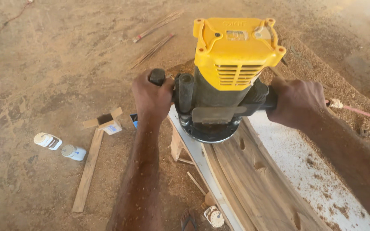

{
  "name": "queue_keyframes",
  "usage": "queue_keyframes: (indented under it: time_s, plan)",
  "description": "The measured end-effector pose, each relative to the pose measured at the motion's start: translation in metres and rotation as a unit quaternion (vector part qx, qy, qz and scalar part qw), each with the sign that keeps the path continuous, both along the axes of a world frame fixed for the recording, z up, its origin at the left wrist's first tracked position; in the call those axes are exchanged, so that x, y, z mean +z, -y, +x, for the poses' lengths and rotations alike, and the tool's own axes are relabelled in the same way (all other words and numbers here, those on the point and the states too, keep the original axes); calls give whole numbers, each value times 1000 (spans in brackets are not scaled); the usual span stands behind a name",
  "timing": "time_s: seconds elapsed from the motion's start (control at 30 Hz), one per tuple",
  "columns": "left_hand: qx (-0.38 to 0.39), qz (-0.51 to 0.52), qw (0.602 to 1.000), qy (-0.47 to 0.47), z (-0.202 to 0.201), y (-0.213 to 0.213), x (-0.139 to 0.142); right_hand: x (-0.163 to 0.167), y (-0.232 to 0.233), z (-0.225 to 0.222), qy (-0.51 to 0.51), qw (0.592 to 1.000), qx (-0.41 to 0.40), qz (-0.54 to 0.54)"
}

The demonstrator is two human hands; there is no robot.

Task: The person uses a yellow electric router to carve a decorative pattern into a long wooden plank. The person guides the router along the wood, creating a recessed design while sawdust accumulates on the surface.

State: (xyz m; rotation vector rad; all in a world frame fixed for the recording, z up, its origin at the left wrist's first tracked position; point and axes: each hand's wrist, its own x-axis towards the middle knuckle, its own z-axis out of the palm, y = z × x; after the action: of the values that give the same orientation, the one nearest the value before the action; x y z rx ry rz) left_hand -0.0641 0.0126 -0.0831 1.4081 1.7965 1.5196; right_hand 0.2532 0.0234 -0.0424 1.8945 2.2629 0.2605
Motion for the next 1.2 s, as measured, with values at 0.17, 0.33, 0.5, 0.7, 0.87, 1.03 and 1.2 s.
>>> queue_keyframes:
  time_s: [0.17, 0.33, 0.5, 0.7, 0.87, 1.03, 1.2]
  plan:
    - [-4, -29, 999, 28, 2, 4, 3, -2, 1, 4, -2, 1000, 7, -13]
    - [-10, -12, 999, 31, 6, 8, 2, -5, 2, 7, -4, 1000, 11, -4]
    - [-6, -46, 998, 38, 9, 9, 0, -7, 4, 10, -19, 999, 25, 7]
    - [-7, -40, 998, 43, 12, 13, 3, -7, 6, 17, -24, 998, 46, 19]
    - [-2, -47, 999, 25, 13, 17, 4, -4, 9, 18, -33, 998, 51, 17]
    - [-3, -55, 998, -15, 11, 17, 6, 5, 9, 11, -4, 998, -16, -59]
    - [-2, -98, 993, 61, 9, 5, 4, 7, 6, 6, -7, 993, -37, -107]
